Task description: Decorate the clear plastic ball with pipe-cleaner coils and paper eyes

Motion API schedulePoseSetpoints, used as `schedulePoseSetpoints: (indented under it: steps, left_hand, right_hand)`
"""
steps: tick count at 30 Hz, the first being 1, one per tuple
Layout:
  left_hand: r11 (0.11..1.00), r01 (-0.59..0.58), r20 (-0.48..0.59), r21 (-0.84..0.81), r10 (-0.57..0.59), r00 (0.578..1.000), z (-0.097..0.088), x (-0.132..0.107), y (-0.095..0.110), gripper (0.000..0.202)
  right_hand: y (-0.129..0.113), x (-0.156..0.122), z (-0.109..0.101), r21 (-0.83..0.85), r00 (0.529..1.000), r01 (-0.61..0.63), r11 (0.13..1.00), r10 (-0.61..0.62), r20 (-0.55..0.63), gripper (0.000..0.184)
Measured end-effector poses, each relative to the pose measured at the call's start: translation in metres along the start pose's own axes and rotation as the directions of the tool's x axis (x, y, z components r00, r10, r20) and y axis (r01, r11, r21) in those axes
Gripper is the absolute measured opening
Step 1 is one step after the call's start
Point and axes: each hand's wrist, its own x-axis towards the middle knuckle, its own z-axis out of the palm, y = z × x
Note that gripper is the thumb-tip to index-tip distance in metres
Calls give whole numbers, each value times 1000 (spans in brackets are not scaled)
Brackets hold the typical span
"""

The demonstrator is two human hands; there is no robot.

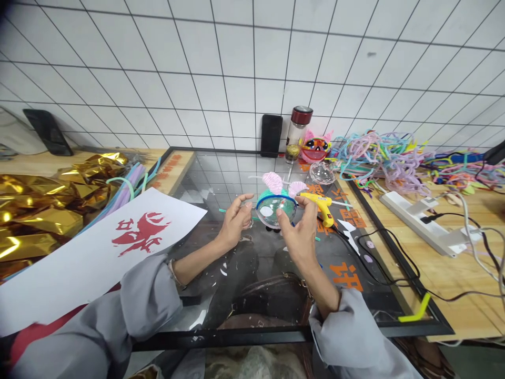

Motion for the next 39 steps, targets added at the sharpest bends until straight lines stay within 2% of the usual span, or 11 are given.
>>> schedulePoseSetpoints:
  steps: [3,5,8,11,16,19,21,23,30,34,39]
  left_hand:
    - [994,-26,-18,-107,24,1000,-1,-1,1,46]
    - [985,-52,-66,-162,42,997,0,-5,6,42]
    - [967,-75,-91,-242,54,994,7,-15,20,38]
    - [955,-55,-71,-293,36,997,19,-30,34,38]
    - [950,37,-13,-309,-43,999,35,-51,42,36]
    - [951,55,-7,-304,-60,998,38,-56,40,35]
    - [948,59,12,-313,-58,998,38,-58,39,35]
    - [937,59,41,-344,-48,998,38,-59,39,35]
    - [916,61,100,-397,-23,995,40,-60,41,36]
    - [930,122,156,-348,-71,985,39,-62,40,33]
    - [929,121,167,-348,-66,984,39,-62,40,28]
  right_hand:
    - [-2,-1,-3,-37,997,69,997,-71,-36,40]
    - [-6,-2,-5,-81,978,180,980,-187,-91,34]
    - [-16,-7,-9,-149,899,399,905,-418,-132,28]
    - [-25,-15,-12,-154,810,566,810,-581,-80,30]
    - [-32,-26,-9,-125,677,735,667,-731,79,34]
    - [-31,-29,-6,-131,635,772,622,-764,116,25]
    - [-30,-29,-5,-114,637,771,627,-763,111,21]
    - [-30,-28,-5,-76,662,750,657,-744,90,18]
    - [-30,-25,-12,39,811,584,811,-581,-74,18]
    - [-30,-24,-14,20,811,580,814,-576,-100,17]
    - [-31,-25,-14,8,801,596,803,-593,-88,17]
